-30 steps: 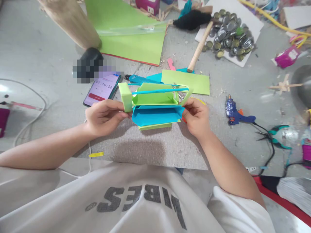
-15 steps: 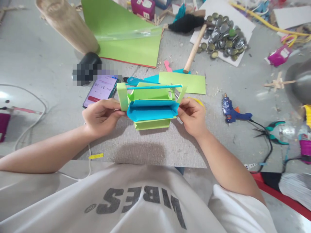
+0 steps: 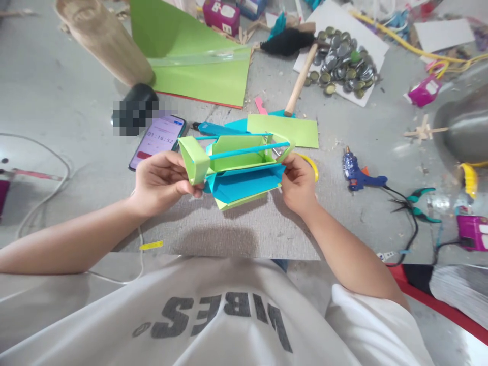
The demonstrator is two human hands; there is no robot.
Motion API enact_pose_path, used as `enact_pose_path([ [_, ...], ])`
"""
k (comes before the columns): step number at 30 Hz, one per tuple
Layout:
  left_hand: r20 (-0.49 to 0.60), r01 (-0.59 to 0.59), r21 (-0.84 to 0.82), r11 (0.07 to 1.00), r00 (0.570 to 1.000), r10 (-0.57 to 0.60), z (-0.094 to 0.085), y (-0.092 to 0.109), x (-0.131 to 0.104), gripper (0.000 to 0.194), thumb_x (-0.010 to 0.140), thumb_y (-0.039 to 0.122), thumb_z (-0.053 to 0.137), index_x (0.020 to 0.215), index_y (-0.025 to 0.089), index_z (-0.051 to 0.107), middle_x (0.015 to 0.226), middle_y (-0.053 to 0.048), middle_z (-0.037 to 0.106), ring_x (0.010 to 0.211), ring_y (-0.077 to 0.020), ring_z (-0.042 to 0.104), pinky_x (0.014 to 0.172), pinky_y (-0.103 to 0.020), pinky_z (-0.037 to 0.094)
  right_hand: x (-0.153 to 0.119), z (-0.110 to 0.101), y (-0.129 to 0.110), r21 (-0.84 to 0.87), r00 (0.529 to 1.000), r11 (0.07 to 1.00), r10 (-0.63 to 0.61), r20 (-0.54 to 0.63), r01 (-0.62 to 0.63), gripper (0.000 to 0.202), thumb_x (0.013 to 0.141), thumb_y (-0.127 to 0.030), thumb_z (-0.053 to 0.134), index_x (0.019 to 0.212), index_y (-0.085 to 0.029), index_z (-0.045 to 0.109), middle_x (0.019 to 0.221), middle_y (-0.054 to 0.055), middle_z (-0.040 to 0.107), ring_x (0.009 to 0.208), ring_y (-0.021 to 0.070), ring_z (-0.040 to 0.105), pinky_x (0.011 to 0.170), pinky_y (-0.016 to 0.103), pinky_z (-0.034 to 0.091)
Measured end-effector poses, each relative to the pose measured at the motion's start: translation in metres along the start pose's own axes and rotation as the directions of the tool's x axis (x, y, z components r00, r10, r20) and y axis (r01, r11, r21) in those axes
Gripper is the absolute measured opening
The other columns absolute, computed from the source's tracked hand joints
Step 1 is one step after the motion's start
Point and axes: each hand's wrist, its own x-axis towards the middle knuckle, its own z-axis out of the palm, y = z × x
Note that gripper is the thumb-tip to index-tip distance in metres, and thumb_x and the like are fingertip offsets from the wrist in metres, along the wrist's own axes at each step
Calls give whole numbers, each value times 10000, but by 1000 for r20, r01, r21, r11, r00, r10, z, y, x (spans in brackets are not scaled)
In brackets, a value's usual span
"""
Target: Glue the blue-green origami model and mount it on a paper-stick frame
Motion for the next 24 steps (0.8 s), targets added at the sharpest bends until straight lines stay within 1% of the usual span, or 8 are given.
enact_pose_path([
  [4,144,165,-66,984,977,-154,3,6,-2,430,821,403,1086,957,159,760,783,-63,862,629,-203,847,594,-239,708,1,0,-4,-68,1000,998,-13,-3,13,420,837,-568,1039,875,-284,731,735,-52,648,635,125,551,674,304,584],
  [7,235,276,-89,957,940,-249,6,10,-4,404,825,380,1083,953,149,777,784,-76,860,654,-228,863,628,-266,734,1,-1,-5,-80,1000,997,-4,8,5,418,841,-569,1031,909,-279,738,773,-42,686,681,138,617,706,324,607],
  [9,286,354,-85,931,904,-317,8,12,-5,409,821,392,1083,949,143,785,800,-85,864,676,-241,873,658,-289,753,1,-2,-5,-82,1000,997,7,14,-6,402,845,-562,1026,958,-281,761,836,-28,742,725,150,676,716,331,614],
  [12,338,451,-74,889,850,-403,11,16,-5,422,814,407,1086,935,133,789,803,-89,867,695,-240,881,674,-281,758,0,-3,-3,-91,999,995,28,29,-26,372,843,-535,1024,972,-292,773,882,-14,783,771,173,726,726,347,631],
  [16,394,530,-91,843,796,-458,12,18,-4,405,843,423,1065,977,123,826,861,-117,891,764,-275,910,678,-289,769,-2,-4,3,-120,999,992,37,22,-35,369,843,-521,1013,1040,-312,782,980,-3,821,873,215,779,795,399,687],
  [19,397,540,-140,830,799,-452,11,15,-4,381,841,397,1069,1015,128,862,941,-140,916,825,-305,927,691,-307,782,-3,-6,8,-96,1000,995,29,11,-28,331,865,-442,1018,1096,-339,804,1037,-7,829,945,221,802,857,407,702],
  [21,384,538,-172,825,808,-446,10,12,-4,349,828,353,1080,1025,138,888,949,-130,923,840,-293,929,735,-300,787,-3,-7,11,-49,1000,998,27,0,-27,320,880,-411,1019,1128,-359,823,1060,-14,830,978,212,807,879,391,698],
  [24,370,526,-205,825,822,-432,8,7,-3,287,820,301,1083,994,149,912,912,-106,922,821,-264,925,776,-283,785,-1,-8,12,23,999,999,33,-23,-32,300,957,-523,938,1189,-360,838,1048,-15,832,956,197,806,819,360,678],
])
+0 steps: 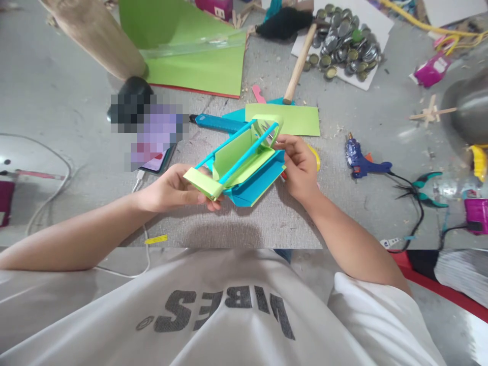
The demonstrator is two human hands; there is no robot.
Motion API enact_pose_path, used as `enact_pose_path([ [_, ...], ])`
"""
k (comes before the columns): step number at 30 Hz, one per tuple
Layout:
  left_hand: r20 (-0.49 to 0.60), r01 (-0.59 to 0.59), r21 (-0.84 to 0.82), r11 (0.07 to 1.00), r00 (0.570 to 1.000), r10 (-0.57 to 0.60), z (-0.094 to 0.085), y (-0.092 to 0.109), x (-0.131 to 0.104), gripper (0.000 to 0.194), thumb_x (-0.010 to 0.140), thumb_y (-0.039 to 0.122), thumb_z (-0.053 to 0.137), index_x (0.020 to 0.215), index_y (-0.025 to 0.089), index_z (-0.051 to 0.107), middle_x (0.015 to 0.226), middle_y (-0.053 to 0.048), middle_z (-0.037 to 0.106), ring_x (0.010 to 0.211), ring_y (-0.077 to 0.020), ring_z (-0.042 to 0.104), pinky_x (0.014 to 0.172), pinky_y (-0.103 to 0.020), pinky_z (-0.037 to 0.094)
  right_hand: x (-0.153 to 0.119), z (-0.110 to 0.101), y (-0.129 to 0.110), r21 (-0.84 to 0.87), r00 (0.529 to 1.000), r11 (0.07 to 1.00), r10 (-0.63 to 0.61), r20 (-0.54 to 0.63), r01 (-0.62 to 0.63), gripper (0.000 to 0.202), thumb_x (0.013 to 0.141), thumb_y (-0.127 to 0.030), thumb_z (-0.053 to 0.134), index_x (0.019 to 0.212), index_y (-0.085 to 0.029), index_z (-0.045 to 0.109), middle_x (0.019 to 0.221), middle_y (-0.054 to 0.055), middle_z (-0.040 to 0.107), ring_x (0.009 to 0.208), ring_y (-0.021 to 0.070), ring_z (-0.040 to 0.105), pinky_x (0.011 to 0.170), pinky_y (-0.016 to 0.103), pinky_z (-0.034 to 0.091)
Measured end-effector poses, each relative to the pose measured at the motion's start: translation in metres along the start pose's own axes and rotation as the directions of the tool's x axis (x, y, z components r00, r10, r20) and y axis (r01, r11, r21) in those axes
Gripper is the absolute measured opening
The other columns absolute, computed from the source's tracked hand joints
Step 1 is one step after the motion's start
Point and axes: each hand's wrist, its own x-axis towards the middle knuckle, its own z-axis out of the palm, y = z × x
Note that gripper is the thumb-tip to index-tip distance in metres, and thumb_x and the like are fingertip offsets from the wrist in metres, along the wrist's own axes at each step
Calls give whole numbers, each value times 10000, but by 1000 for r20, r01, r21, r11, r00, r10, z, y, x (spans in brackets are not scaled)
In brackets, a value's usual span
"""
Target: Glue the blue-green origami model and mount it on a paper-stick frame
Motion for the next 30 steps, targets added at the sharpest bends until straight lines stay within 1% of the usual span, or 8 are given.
enact_pose_path([
  [2,-13,-23,-2,1000,1000,23,-2,-1,1,271,807,271,1089,983,156,917,906,-96,923,810,-256,921,770,-273,781,1,-1,-2,33,1000,999,7,7,-7,366,1004,-631,852,1252,-361,834,1043,-7,830,911,196,797,785,364,674],
  [5,-47,-84,-18,996,995,83,-5,-2,2,299,778,244,1104,1008,186,920,913,-73,926,791,-230,913,751,-254,772,2,-3,-7,45,999,999,3,50,-5,456,988,-721,831,1289,-378,813,1084,7,826,917,209,794,826,390,696],
  [8,-89,-143,-12,990,986,142,-6,-2,3,295,801,328,1095,982,183,913,888,-72,917,727,-209,888,677,-240,751,1,-2,-10,20,997,1000,15,73,-16,498,991,-769,799,1284,-366,801,1107,30,827,992,236,811,891,414,715],
  [13,-194,-172,108,979,962,190,-4,-2,6,383,808,474,1082,872,158,877,777,-61,875,630,-185,842,590,-211,707,-3,6,-14,-5,998,999,-52,47,53,429,1050,-687,766,1294,-339,818,1152,39,854,1091,242,824,952,413,722],
  [18,-271,-186,239,953,930,250,-1,-2,9,427,767,486,1105,803,177,813,676,-26,830,578,-166,810,575,-189,687,-6,10,-24,-7,978,987,-159,135,162,391,1108,-633,713,1390,-386,825,1231,50,877,1123,244,848,986,435,732],
  [22,-310,-166,271,948,917,250,-3,0,7,433,767,505,1099,841,202,799,688,-32,834,580,-191,803,575,-244,698,-9,7,-30,-93,981,982,-155,113,166,437,1128,-656,651,1432,-403,834,1232,47,891,1090,256,859,905,441,737],
  [27,-316,-146,274,950,920,232,-9,-2,5,378,805,484,1080,864,233,804,713,-17,845,618,-194,817,593,-254,696,-10,3,-30,-213,983,960,-175,59,183,372,1124,-583,692,1366,-372,879,1206,30,913,1049,243,875,975,441,741],
  [30,-302,-150,251,956,926,225,-11,-5,6,338,813,477,1075,895,250,838,731,-13,854,638,-193,825,610,-257,704,-9,7,-28,-226,976,951,-217,7,214,249,1095,-492,771,1262,-371,911,1146,14,917,999,222,876,906,394,746],
])
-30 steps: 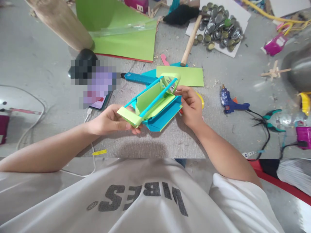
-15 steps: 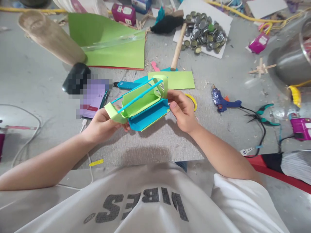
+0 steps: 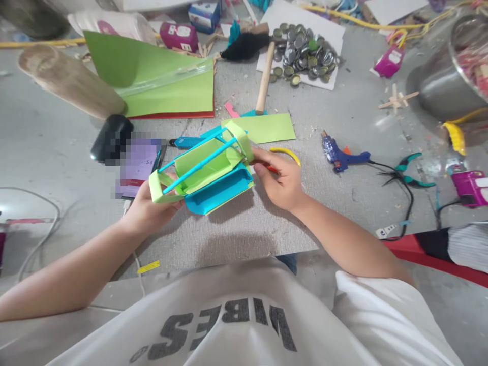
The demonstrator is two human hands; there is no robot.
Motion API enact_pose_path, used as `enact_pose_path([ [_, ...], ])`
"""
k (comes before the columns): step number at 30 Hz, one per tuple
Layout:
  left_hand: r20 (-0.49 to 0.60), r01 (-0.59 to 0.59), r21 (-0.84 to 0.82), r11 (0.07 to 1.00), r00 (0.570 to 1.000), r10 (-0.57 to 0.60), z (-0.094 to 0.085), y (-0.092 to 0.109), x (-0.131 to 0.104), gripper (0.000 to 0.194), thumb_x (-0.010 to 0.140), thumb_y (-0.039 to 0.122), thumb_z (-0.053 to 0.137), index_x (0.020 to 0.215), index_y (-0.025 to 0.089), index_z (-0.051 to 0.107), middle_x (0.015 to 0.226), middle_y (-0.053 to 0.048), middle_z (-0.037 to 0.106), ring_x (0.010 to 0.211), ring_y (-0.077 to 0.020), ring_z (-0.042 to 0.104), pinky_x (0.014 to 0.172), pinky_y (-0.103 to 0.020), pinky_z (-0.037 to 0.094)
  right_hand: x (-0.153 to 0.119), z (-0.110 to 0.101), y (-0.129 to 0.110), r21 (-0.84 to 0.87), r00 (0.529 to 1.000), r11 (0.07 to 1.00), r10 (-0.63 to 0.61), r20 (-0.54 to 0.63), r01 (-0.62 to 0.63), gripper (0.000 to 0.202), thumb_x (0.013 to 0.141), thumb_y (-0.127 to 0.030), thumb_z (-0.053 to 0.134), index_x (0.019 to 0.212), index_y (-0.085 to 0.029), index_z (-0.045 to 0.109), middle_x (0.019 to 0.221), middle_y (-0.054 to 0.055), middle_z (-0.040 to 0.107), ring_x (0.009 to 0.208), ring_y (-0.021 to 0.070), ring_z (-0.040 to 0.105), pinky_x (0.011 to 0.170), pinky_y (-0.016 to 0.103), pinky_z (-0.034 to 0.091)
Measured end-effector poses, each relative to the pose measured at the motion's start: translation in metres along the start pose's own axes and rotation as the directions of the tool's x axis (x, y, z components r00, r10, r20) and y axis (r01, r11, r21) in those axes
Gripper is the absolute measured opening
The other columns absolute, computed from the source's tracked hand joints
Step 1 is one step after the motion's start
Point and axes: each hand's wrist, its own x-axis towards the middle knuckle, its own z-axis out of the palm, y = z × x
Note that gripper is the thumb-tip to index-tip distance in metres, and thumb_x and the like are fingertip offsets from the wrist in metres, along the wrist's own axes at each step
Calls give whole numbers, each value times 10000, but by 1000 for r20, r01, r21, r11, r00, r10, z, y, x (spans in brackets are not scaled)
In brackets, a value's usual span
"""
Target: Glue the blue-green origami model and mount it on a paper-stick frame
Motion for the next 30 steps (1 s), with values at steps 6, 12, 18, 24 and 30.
enact_pose_path([
  [6,138,23,-115,993,990,-7,0,5,-2,243,863,407,1044,933,225,900,836,-57,895,685,-198,847,656,-265,730,4,4,9,105,989,988,120,-82,-111,298,972,-608,911,1027,-315,911,961,28,884,847,195,825,753,341,716],
  [12,206,-12,-115,993,978,36,6,15,-6,286,838,371,1070,974,174,914,884,-96,915,641,-200,851,614,-248,727,7,2,10,230,948,922,318,11,-312,420,796,-661,1038,871,-304,831,650,-27,686,551,157,589,612,369,652],
  [18,145,-94,-45,995,984,100,9,12,-12,359,830,456,1070,867,161,869,765,-73,874,588,-176,818,585,-216,701,1,3,13,258,933,898,357,44,-355,437,757,-585,1084,992,-322,825,806,-20,789,647,186,687,555,361,585],
  [24,234,22,-74,997,972,-4,11,18,-17,399,896,508,1012,929,149,841,872,-125,907,693,-256,892,533,-210,675,-3,5,15,221,929,907,370,-10,-359,494,710,-609,1103,1001,-384,773,771,-44,774,570,172,593,464,361,476],
  [30,324,240,-127,962,927,-189,12,19,-16,405,794,371,1098,1015,149,841,951,-127,913,846,-308,926,561,-238,705,0,6,15,234,929,908,366,-44,-347,449,778,-581,1071,1042,-322,817,878,-42,804,617,131,651,497,311,524],
])
